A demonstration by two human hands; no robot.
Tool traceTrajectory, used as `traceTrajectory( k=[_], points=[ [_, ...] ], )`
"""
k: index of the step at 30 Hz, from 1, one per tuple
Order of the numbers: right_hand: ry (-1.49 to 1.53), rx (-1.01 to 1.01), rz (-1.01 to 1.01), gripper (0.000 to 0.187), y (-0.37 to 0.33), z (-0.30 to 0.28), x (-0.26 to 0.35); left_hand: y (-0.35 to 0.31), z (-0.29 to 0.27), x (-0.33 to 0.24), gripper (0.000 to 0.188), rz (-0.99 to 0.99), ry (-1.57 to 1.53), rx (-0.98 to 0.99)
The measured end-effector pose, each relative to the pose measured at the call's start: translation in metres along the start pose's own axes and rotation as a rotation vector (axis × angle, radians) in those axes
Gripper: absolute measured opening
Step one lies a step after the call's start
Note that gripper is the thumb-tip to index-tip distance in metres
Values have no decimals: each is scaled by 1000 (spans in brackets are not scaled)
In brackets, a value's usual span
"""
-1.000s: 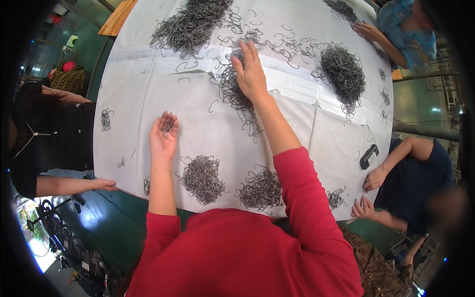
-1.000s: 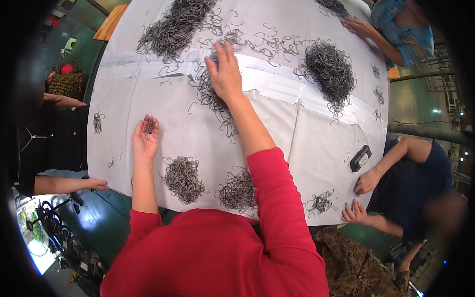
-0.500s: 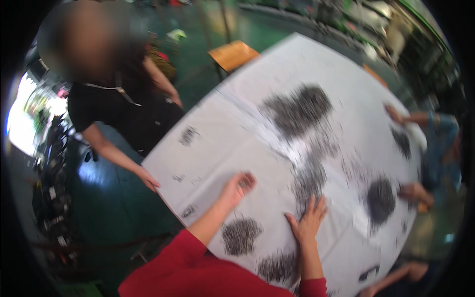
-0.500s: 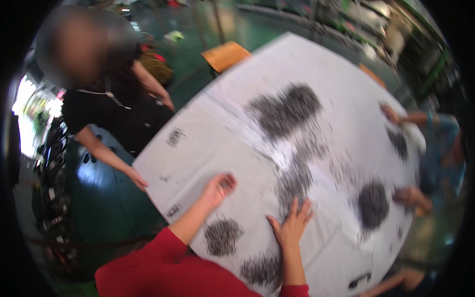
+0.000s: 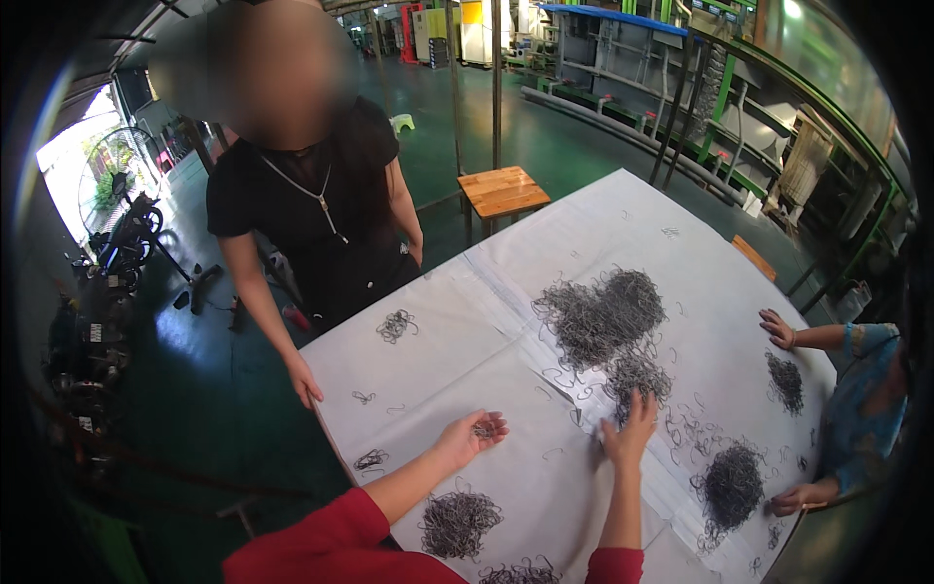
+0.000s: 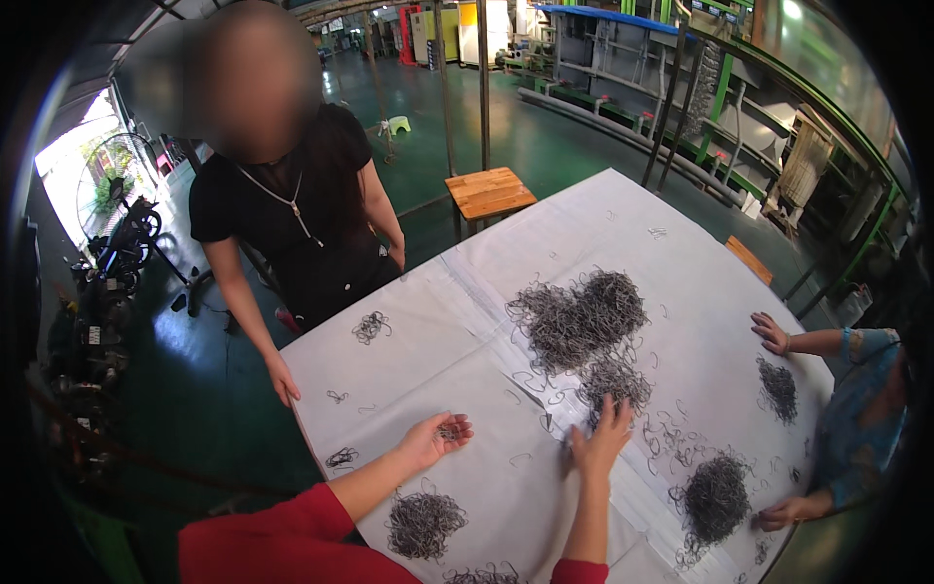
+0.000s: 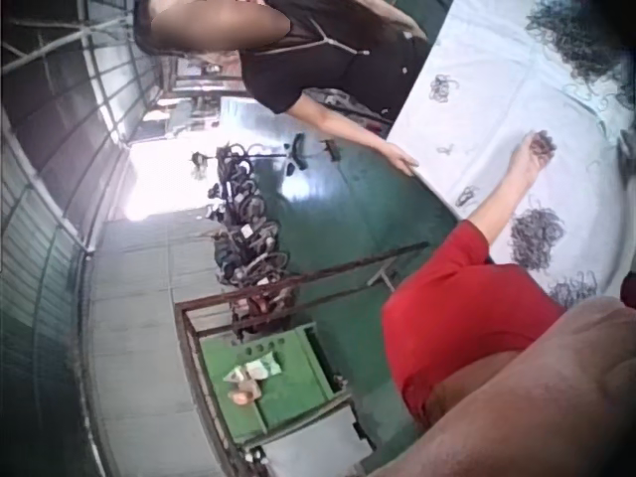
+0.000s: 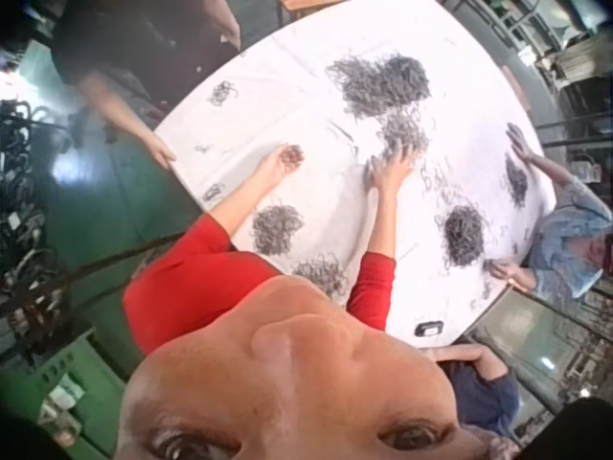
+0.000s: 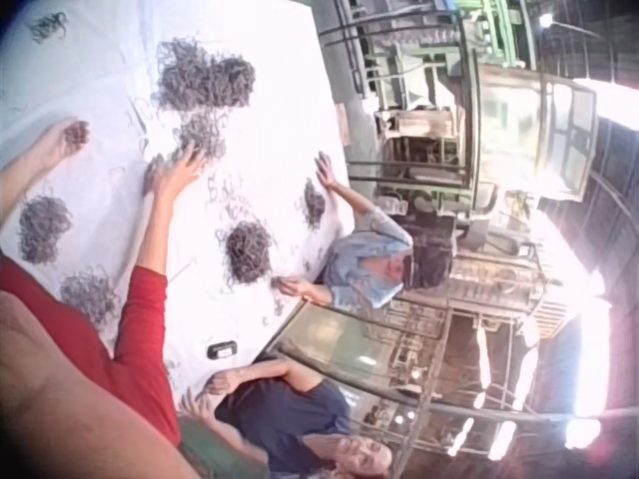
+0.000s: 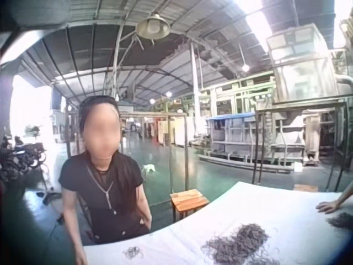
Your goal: The person sorts scattered metal paperclips on a white table surface into several small piles using both hands. Other people around the table also sort paperclips. The person occasionally gathers a pile and moves it to a different spot on the table.
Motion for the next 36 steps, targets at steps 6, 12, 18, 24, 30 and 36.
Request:
traceTrajectory(
  k=[6, 12, 18, 24, 30, 36],
  points=[
    [-135, 136, -557, 45, -71, 7, 32, 0, 6, -2, 30, 3, 2, 24],
    [-245, -245, -243, 51, -27, -47, -34, 8, -2, 0, 24, 71, -8, -29],
    [-375, -360, 442, 90, -16, -171, -145, 3, 6, -8, 27, 33, 56, -16],
    [-409, 35, 586, 94, -27, -209, -229, 2, 7, -8, 29, 35, 108, -19],
    [-417, -152, 320, 73, -48, -193, -187, 2, 0, -9, 30, 56, 100, -7],
    [-113, -304, 245, 67, -72, -201, -153, -1, 6, -10, 29, 53, 112, 13]
  ],
)
Point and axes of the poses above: each hand's wrist, its own y-axis towards the middle knuckle, its own z-axis out of the palm, x = y × z, the point moved 1 cm from there along y, towards the middle knuckle, and after that the axes turned 4 degrees about z, right-handed, at the moved point
